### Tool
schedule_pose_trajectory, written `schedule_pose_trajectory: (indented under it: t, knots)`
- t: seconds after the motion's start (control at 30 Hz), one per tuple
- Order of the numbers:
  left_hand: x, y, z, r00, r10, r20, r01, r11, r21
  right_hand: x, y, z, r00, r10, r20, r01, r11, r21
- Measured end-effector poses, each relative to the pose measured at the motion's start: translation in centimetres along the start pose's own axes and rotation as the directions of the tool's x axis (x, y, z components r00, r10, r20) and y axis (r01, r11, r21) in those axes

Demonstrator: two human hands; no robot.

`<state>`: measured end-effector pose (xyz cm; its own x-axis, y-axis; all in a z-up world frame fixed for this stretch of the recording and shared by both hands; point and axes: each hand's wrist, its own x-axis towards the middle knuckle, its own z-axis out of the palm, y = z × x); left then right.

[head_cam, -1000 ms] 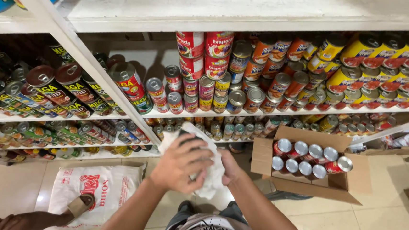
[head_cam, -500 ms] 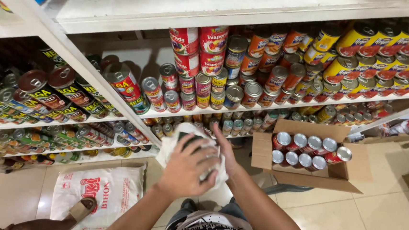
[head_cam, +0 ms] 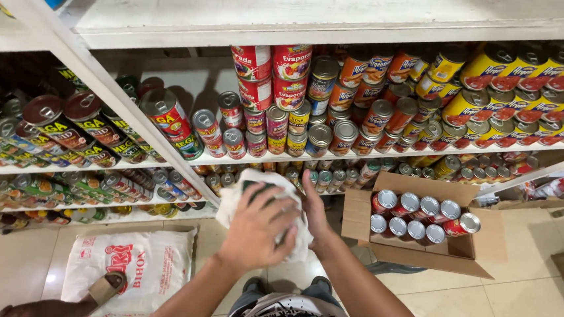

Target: Cleaning and organizing canned goods on store shelves by wiping them with a cloth.

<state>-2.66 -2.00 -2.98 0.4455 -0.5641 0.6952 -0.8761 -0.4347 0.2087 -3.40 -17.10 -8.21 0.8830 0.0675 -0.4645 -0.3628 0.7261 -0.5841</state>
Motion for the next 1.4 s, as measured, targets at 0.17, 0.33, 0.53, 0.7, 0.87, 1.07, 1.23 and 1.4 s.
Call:
schedule_pose_trajectory:
  t: [0.17, 0.33, 0.53, 0.7, 0.87, 1.07, 1.23, 1.4]
  knots:
    - [-0.9, -1.8, 1.4, 0.979, 0.194, -0.067, -0.202, 0.971, -0.130, -1.3, -1.1, 1.0, 0.999, 0.001, 0.036, 0.000, 0.999, -0.036]
    - [0.3, -2.0, 0.0, 0.987, 0.090, -0.134, -0.102, 0.992, -0.079, 0.0, -0.7, -1.9, 0.994, 0.096, -0.050, -0.094, 0.994, 0.050]
    - [1.0, 2.1, -1.7, 0.990, 0.138, -0.041, -0.141, 0.985, -0.095, -1.1, -2.6, 0.4, 0.999, 0.026, 0.035, -0.028, 0.998, 0.061]
    - [0.8, 1.8, -3.3, 0.962, 0.273, 0.023, -0.266, 0.950, -0.166, -0.3, -1.0, -2.3, 1.000, -0.008, -0.007, 0.008, 1.000, 0.016]
    - [1.7, 0.7, -5.1, 0.981, 0.156, -0.114, -0.179, 0.956, -0.232, -1.1, 0.1, -2.0, 0.899, 0.116, 0.423, -0.228, 0.947, 0.225]
    - [2.9, 1.2, -6.4, 0.998, 0.064, -0.024, -0.068, 0.969, -0.240, -0.3, 1.1, -1.5, 0.924, 0.057, 0.379, -0.134, 0.975, 0.179]
    - [2.1, 1.5, -6.0, 0.965, 0.259, 0.033, -0.248, 0.949, -0.194, 0.1, 1.7, -1.0, 0.944, -0.010, 0.331, -0.041, 0.988, 0.148]
    - [1.9, 0.6, -6.2, 0.952, 0.297, 0.077, -0.264, 0.920, -0.289, -1.3, 1.2, 1.7, 0.905, -0.095, 0.415, 0.023, 0.984, 0.175]
